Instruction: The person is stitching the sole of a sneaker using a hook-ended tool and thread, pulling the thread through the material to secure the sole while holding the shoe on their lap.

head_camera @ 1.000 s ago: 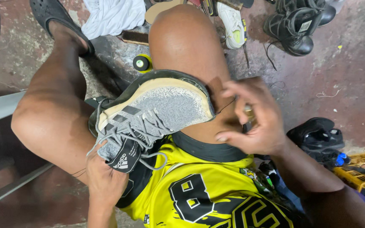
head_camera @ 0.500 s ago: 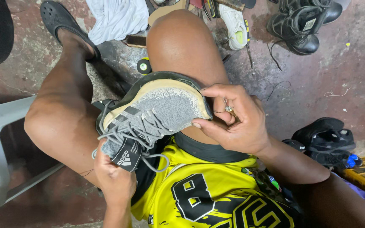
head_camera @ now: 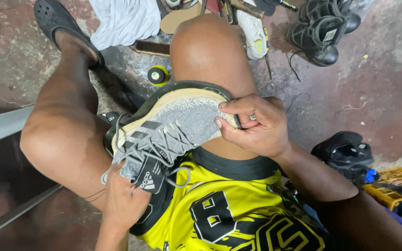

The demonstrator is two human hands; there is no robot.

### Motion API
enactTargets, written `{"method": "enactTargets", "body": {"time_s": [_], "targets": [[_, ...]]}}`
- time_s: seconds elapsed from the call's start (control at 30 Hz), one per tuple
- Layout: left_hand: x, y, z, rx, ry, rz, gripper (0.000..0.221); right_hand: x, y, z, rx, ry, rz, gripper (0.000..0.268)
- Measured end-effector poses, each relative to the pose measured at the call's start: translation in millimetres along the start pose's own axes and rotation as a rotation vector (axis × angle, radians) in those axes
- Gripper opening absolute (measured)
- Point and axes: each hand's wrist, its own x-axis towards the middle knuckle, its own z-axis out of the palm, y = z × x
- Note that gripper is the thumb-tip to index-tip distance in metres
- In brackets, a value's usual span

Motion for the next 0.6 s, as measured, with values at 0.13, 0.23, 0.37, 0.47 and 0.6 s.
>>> {"method": "enactTargets", "body": {"time_s": [0.13,0.23,0.37,0.47,0.6], "targets": [[0.9,-3.1,-0.6,-0.116,0.045,-0.048,0.009,2.9,-1.1,3.1,-0.004,-0.025,-0.004,0.033],[-0.6,-4.3,3.4,-0.167,0.107,-0.091,0.007,1.4,-5.7,4.7,-0.036,-0.027,0.006,0.033],[0.9,-5.1,6.5,-0.13,0.15,-0.114,0.007,-0.1,-1.6,-16.7,0.377,-0.154,0.195,0.073],[-3.4,-6.6,6.1,-0.062,0.124,-0.084,0.007,-3.1,5.4,-44.8,-0.013,-0.301,0.089,0.015],[-1.4,-1.3,6.7,-0.077,0.093,-0.068,0.01,-7.7,-5.3,-43.6,0.741,-0.013,0.166,0.021]]}}
